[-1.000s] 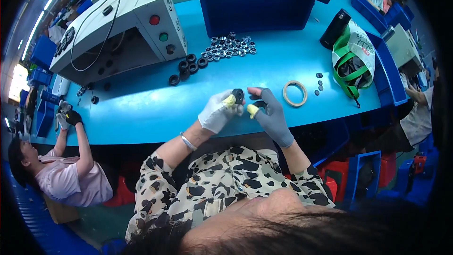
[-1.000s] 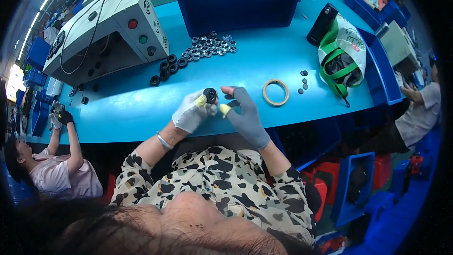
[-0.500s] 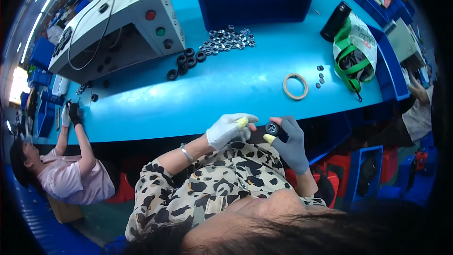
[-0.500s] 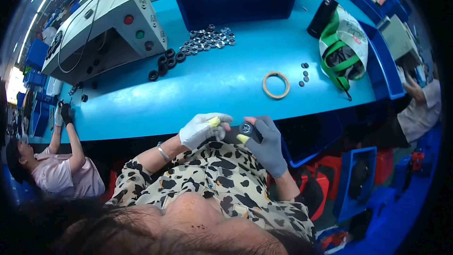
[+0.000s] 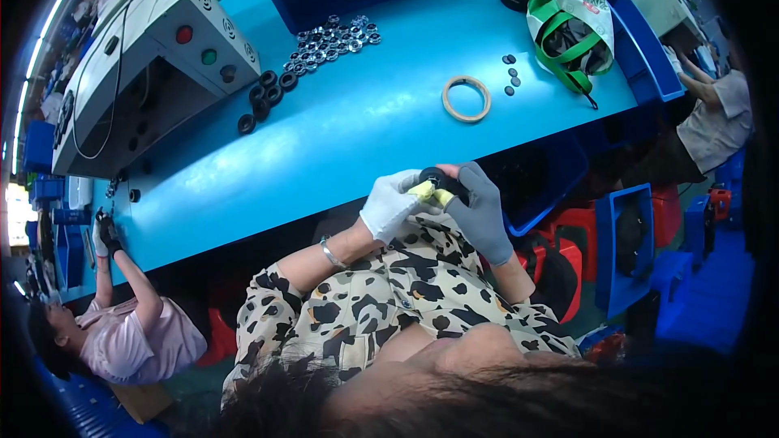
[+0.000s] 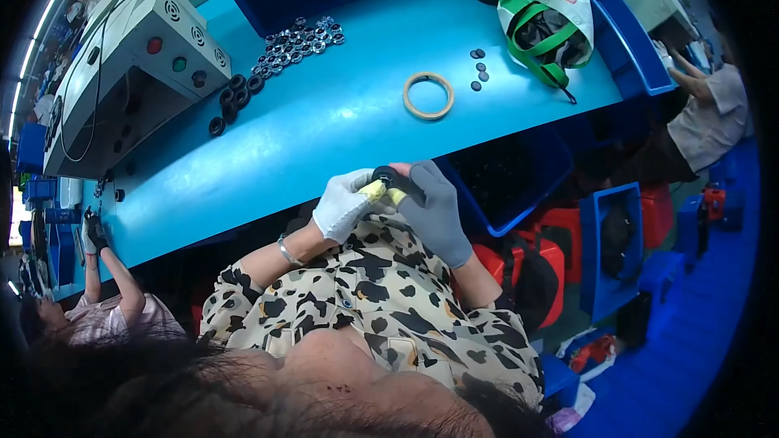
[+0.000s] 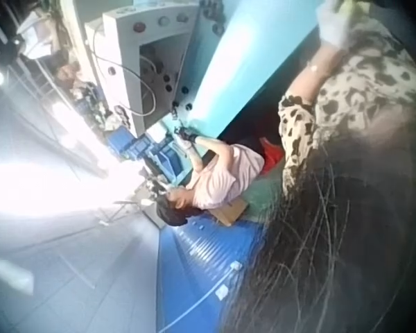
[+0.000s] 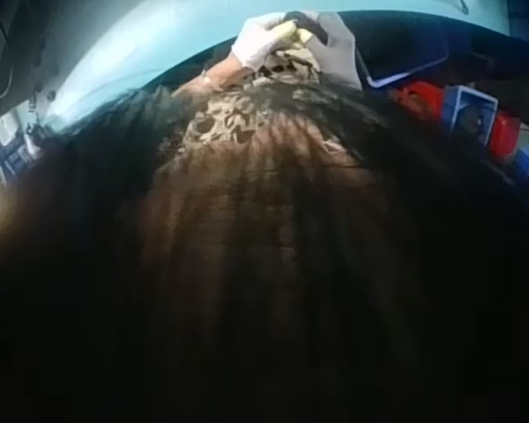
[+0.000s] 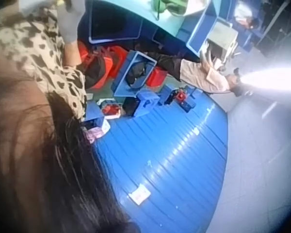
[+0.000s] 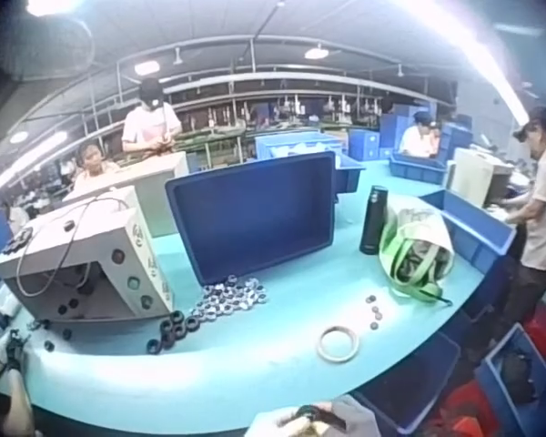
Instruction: The person repeatedly assembles components by inserting small metal rings into black rubber rings by hand.
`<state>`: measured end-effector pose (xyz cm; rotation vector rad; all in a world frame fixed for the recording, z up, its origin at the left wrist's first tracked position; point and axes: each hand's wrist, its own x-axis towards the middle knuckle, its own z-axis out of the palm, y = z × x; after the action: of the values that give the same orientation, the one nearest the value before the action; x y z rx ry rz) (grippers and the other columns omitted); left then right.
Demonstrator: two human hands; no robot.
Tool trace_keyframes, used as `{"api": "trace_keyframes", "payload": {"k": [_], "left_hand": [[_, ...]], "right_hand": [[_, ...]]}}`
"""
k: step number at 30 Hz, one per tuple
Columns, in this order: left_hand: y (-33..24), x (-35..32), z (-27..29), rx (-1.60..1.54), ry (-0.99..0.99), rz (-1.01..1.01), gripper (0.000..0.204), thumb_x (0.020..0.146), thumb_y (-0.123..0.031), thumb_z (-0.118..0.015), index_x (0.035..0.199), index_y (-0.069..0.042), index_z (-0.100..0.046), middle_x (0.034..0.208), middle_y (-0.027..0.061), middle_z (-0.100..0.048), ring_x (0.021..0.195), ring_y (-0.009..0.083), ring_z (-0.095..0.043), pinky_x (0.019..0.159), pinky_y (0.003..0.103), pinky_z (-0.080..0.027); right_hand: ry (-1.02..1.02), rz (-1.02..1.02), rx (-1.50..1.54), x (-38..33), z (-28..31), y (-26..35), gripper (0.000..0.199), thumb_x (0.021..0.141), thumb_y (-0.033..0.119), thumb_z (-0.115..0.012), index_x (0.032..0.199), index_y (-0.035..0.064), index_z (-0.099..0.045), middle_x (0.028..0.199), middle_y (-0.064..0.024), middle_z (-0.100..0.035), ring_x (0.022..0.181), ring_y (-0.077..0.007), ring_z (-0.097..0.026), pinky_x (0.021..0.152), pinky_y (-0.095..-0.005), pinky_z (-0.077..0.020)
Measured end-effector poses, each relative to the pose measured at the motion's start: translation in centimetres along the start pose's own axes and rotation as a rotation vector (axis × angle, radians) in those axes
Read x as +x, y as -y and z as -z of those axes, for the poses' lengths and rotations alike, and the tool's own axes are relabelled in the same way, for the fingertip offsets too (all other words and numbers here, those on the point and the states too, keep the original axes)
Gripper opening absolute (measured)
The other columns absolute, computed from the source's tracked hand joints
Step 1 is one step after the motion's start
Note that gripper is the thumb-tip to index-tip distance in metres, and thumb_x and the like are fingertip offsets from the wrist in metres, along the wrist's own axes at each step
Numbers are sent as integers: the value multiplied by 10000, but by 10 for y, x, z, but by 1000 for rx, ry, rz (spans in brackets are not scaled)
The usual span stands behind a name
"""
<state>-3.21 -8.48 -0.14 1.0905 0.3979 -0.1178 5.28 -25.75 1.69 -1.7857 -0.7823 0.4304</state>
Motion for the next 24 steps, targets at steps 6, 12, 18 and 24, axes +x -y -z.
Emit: {"api": "trace_keyframes", "payload": {"k": [6, 12, 18, 24], "left_hand": [[20, -3, -2, 308, -134, -238, 195, 969, -65, -694, 1125, 52, -682, 921, 90, -743, 755, 114, -711, 641, 248, -575], [28, -5, 5, 391, -178, -266, 114, 963, -66, -685, 1011, 36, -702, 839, 83, -732, 687, 106, -693, 578, 248, -553], [19, -9, 0, 219, -24, 92, 164, 999, -151, -666, 997, 12, -686, 825, 76, -723, 610, 124, -689, 528, 252, -557], [25, -11, 3, 268, 25, 57, 208, 1010, -218, -677, 980, -12, -688, 742, 46, -697, 575, 88, -640, 500, 225, -481]], "right_hand": [[-60, 71, 32, -3, -10, -4, 421, 862, -29, -659, 1282, -7, -676, 1066, -89, -631, 966, -171, -625, 854, -263, -496], [-144, 225, -69, -13, -23, -20, 411, 833, -13, -702, 1244, -24, -690, 996, -131, -649, 880, -225, -659, 749, -303, -524], [9, -223, 383, -21, -10, -35, 266, 1008, 96, -575, 1208, -27, -700, 1027, -29, -701, 935, -79, -615, 835, -248, -487], [81, -248, 502, -25, -2, -30, 304, 1032, 148, -557, 1249, -22, -685, 1061, -34, -712, 939, -80, -625, 850, -245, -488]]}}
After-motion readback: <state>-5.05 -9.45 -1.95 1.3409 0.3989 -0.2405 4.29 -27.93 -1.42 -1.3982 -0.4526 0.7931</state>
